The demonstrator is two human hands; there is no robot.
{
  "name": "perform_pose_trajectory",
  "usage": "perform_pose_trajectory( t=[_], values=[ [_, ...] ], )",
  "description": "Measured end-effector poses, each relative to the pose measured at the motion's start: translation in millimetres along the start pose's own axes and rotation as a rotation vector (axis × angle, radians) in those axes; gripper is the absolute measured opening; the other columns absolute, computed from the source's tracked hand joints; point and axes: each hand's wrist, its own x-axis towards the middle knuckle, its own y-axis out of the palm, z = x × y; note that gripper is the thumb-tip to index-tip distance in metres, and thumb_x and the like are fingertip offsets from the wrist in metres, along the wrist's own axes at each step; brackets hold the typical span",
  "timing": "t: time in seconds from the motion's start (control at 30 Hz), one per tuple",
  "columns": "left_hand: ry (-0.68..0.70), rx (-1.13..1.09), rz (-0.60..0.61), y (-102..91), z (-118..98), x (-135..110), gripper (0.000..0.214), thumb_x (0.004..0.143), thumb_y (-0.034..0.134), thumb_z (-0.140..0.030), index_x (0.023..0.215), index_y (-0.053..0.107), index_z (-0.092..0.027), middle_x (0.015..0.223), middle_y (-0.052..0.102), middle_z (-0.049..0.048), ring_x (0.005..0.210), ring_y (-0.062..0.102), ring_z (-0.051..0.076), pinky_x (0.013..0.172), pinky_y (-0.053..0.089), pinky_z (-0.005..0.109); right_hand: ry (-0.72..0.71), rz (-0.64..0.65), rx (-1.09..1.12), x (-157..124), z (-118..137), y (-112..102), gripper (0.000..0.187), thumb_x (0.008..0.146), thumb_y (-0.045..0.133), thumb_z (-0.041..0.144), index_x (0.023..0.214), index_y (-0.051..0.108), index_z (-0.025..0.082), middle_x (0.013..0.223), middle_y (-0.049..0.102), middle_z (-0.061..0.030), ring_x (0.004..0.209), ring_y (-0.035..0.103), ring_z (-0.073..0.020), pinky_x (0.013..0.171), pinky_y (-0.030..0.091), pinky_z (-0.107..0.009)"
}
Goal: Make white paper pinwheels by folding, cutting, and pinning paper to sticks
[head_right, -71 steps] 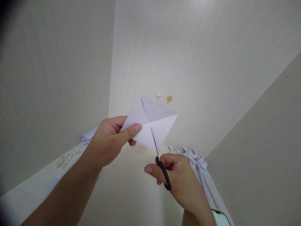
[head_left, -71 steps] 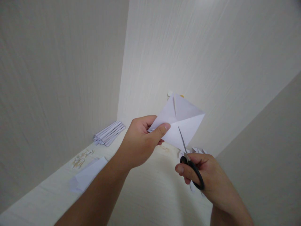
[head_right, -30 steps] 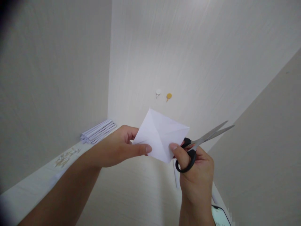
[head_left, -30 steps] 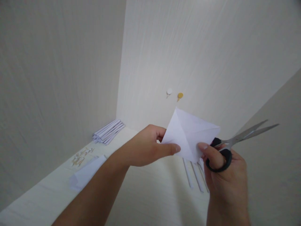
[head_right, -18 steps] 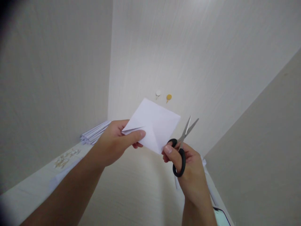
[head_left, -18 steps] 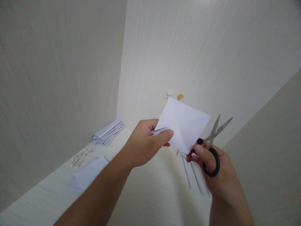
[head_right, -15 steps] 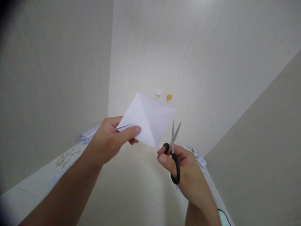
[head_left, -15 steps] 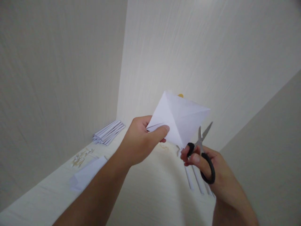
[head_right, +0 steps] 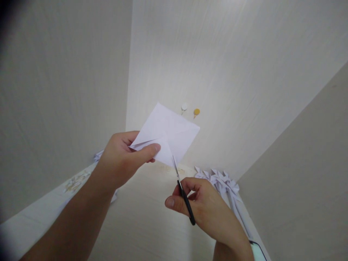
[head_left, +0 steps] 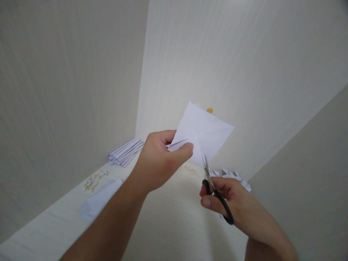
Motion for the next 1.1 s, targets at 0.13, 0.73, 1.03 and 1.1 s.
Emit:
perform_pose_trajectory(
  t=[0.13, 0.73, 1.03, 1.1],
  values=[
    [-0.008, 0.0, 0.01, -0.8, -0.5, 0.1, 0.023, 0.076, 0.071, -0.032, 0.062, 0.065, -0.015, 0.058, 0.061, -0.0019, 0.053, 0.051, 0.011, 0.046, 0.034, 0.02, 0.001, 0.002, 0.03, 0.7, -1.2, 1.0, 0.036, 0.072, 0.084, 0.048, 0.075, 0.065, 0.017, 0.063, 0.05, 0.0038, 0.058, 0.039, -0.0107, 0.05, 0.029, -0.023],
    [-0.001, -0.064, 0.016, 0.0, 2.1, 2.4, 0.022, 0.078, 0.072, -0.034, 0.069, 0.066, -0.015, 0.062, 0.063, -0.0007, 0.056, 0.055, 0.012, 0.049, 0.039, 0.021, -0.001, 0.012, 0.114, -0.2, 2.8, 4.1, 0.035, 0.068, 0.087, 0.043, 0.073, 0.063, 0.018, 0.062, 0.048, 0.0042, 0.057, 0.039, -0.0101, 0.048, 0.029, -0.021],
    [-0.008, -0.08, 0.013, 1.2, 2.3, 1.7, 0.022, 0.077, 0.073, -0.034, 0.068, 0.065, -0.015, 0.061, 0.062, -0.001, 0.055, 0.055, 0.012, 0.049, 0.038, 0.022, -0.01, 0.0, 0.096, 1.1, -1.0, 4.3, 0.037, 0.07, 0.086, 0.046, 0.07, 0.062, 0.018, 0.062, 0.047, 0.0039, 0.057, 0.038, -0.0103, 0.047, 0.026, -0.022],
    [-0.012, -0.081, 0.022, 1.7, 1.9, 1.5, 0.024, 0.077, 0.073, -0.035, 0.068, 0.064, -0.015, 0.062, 0.063, -0.0007, 0.056, 0.055, 0.012, 0.049, 0.039, 0.022, -0.01, 0.002, 0.098, 1.5, -2.9, 4.1, 0.038, 0.07, 0.085, 0.047, 0.07, 0.061, 0.018, 0.062, 0.047, 0.0041, 0.057, 0.037, -0.0102, 0.047, 0.025, -0.023]
  ],
)
